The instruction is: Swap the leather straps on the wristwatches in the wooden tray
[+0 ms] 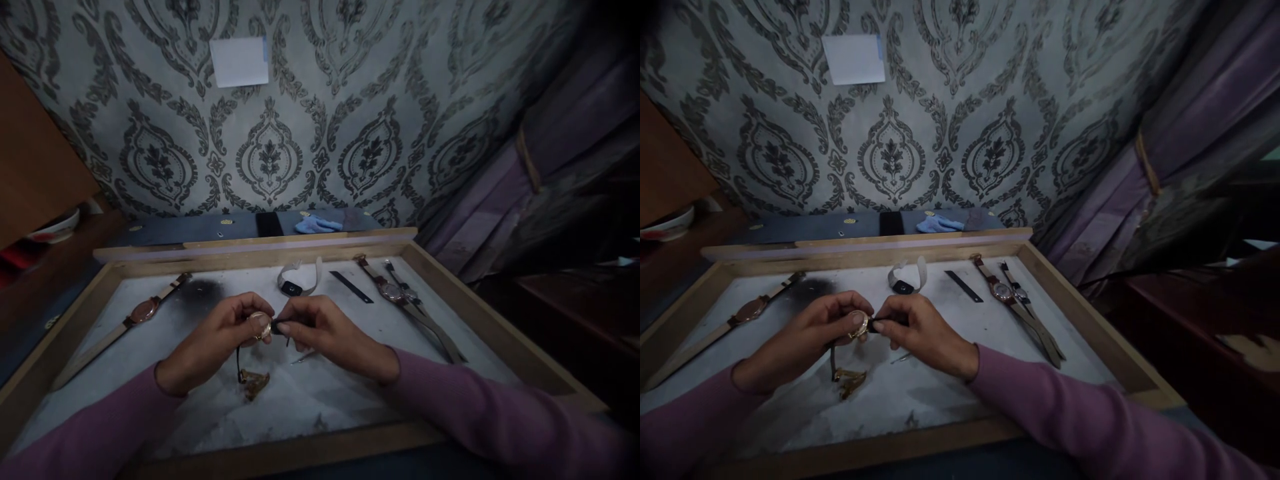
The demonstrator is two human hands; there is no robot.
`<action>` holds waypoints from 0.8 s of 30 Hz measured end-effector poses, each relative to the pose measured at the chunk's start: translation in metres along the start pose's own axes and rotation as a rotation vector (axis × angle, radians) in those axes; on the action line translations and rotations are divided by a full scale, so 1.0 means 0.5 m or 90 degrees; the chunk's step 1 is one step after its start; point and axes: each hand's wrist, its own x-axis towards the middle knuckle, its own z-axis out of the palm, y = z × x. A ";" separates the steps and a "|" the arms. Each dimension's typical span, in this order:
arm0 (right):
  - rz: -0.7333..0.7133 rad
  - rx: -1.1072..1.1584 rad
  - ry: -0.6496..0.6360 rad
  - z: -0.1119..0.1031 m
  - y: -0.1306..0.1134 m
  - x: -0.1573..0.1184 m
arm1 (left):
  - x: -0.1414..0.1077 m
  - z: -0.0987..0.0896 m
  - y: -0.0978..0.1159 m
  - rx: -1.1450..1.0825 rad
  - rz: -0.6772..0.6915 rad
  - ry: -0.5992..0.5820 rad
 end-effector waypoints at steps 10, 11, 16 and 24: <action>0.083 0.095 -0.015 -0.009 -0.007 0.001 | -0.002 -0.008 0.001 -0.004 0.004 0.013; 0.082 0.097 -0.015 -0.009 -0.006 0.001 | -0.001 -0.009 0.000 -0.008 0.003 0.014; 0.090 0.118 -0.011 -0.010 0.000 0.003 | 0.006 -0.006 -0.002 -0.028 0.014 0.003; 0.105 0.128 -0.030 -0.012 -0.005 0.001 | 0.006 -0.006 0.000 0.001 0.014 0.001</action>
